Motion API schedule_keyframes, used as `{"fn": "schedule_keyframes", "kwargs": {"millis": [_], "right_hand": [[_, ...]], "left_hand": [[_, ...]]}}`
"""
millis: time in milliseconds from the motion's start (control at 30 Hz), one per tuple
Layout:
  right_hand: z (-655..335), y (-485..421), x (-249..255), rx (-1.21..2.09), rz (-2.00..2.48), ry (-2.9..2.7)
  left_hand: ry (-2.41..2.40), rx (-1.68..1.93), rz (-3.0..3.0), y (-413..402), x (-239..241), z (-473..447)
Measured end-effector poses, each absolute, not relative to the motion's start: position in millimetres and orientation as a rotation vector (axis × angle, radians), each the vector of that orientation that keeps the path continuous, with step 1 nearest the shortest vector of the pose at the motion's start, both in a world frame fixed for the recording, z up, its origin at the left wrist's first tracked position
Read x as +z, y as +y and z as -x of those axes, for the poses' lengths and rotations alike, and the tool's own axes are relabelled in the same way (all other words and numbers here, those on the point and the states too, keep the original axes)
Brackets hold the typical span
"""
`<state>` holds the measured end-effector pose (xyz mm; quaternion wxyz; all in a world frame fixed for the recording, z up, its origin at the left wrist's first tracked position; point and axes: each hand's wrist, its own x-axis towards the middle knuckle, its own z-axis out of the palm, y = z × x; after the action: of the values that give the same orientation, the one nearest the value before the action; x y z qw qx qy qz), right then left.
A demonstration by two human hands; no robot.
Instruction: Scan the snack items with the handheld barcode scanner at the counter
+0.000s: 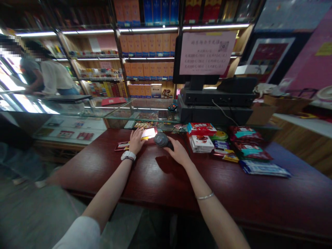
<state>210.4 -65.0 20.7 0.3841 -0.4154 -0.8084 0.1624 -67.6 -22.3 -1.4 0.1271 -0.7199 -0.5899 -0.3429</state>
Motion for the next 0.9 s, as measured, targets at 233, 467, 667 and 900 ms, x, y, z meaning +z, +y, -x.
{"fn": "schedule_keyframes", "kwargs": {"millis": [233, 467, 667, 900], "right_hand": [[-210, -65, 18, 0.4, 1.052, -2.081], [-208, -65, 15, 0.368, 1.04, -2.1], [-199, -69, 13, 0.253, 1.042, -2.213], [-182, -61, 9, 0.076, 1.254, -2.282]], "left_hand": [[-1.711, -1.019, 2.078, -23, -1, 69], [-1.681, -1.065, 2.085, -23, 0, 70], [-1.708, -1.075, 2.043, -26, 8, 71], [-1.682, -1.171, 1.98, -34, 26, 71]]}}
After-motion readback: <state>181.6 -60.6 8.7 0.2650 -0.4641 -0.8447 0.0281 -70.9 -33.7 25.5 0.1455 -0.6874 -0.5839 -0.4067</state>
